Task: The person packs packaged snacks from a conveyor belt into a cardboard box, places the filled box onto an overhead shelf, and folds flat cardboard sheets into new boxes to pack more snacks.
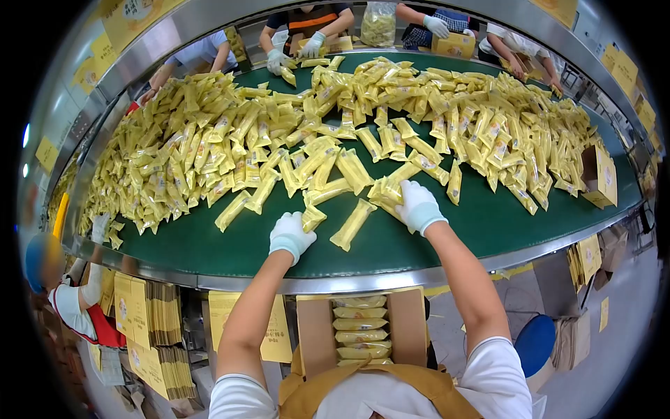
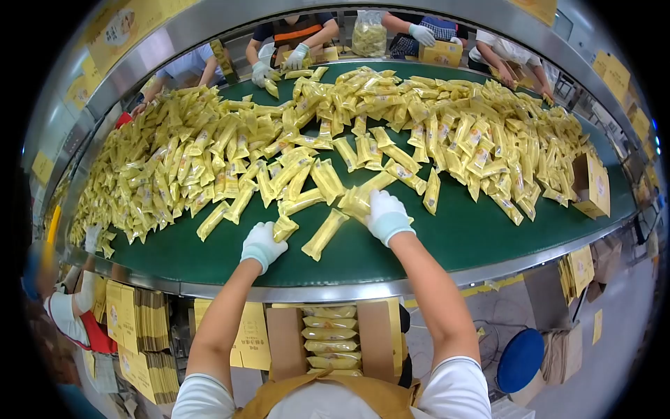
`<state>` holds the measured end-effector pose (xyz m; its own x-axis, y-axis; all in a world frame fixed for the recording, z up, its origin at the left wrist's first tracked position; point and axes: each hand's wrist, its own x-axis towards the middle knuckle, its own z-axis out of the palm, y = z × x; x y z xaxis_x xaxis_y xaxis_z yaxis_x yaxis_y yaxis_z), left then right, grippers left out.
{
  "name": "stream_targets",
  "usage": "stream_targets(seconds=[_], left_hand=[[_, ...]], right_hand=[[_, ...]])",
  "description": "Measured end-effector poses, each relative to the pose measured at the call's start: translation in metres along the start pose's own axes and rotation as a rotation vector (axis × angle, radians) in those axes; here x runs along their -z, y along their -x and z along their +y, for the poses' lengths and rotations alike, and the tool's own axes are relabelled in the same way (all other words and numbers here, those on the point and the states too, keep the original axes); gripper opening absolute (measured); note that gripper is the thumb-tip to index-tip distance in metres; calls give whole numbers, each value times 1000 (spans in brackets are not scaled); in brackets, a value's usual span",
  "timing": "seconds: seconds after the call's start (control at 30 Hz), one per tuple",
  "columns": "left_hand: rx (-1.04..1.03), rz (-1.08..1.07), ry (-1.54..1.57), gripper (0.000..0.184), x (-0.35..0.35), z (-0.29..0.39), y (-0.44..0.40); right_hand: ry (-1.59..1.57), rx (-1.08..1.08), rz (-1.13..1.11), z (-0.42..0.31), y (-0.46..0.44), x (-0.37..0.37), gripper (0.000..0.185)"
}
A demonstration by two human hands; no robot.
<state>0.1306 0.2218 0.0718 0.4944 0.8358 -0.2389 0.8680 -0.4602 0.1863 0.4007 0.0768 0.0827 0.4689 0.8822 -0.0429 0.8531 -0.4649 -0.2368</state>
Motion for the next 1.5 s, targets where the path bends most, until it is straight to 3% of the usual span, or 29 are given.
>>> stream_targets(seconds=[0.1, 0.23, 0.33, 0.43, 0.47, 0.5, 0.6, 0.63, 0.67, 0.73, 0.8, 0.83, 0.97, 1.0, 1.13, 1.17, 1.23, 1.3, 1.43, 1.5], left_hand=[[0, 28, -23, 50, 0, 8, 8], [-18, 69, -76, 47, -3, 11, 7], [-27, 56, -35, 41, -4, 2, 6], [-36, 80, -23, 35, -3, -8, 12], [-39, 87, -40, 32, 0, -11, 17], [-39, 90, -50, 30, -1, -15, 22], [-199, 117, -117, 46, -17, -31, 33], [-246, 131, -111, 52, -23, -33, 39], [-274, 162, -120, 67, -33, -35, 44], [-353, 237, -109, 77, -35, -31, 62], [-406, 238, -156, 85, -23, -26, 79], [-433, 290, -188, 84, -25, -27, 82], [-512, 405, -248, 77, -32, -39, 87], [-526, 409, -245, 76, -36, -42, 86], [-468, 146, -146, 75, -23, -45, 73], [-449, 120, -108, 76, -17, -49, 77], [-421, 85, -30, 76, -2, -55, 79], [-454, 161, 245, 82, 8, -62, 90], [-557, 197, 670, 92, 33, -46, 137], [-635, 120, 789, 94, 41, -27, 159]], right_hand=[[32, -47, -96, -18, -3, -18, 43], [134, -109, 92, -25, -6, -42, 33], [-18, -117, -92, -8, -8, -26, 41], [59, -73, -145, -1, 7, -4, 23], [99, 43, -29, 10, 19, -14, 23], [146, 105, 24, 17, 30, -19, 26], [308, 326, 231, 36, 61, -44, 43], [253, 270, 139, 23, 75, -35, 55], [157, 295, 205, 15, 86, -32, 63], [66, 286, 261, 1, 104, -28, 90], [127, 324, 298, 4, 110, -32, 93], [157, 344, 316, 5, 111, -35, 95], [72, 293, -12, 31, 96, -25, 104], [175, 334, 30, 35, 93, -31, 106], [212, 425, -16, 23, 91, -16, 99], [148, 358, -62, 18, 95, -7, 98], [-3, 361, 156, 5, 119, 18, 99], [-111, 383, 218, -17, 153, 59, 100], [-130, 671, -175, -70, 211, 100, 90], [-43, 869, -176, -80, 232, 66, 83]])
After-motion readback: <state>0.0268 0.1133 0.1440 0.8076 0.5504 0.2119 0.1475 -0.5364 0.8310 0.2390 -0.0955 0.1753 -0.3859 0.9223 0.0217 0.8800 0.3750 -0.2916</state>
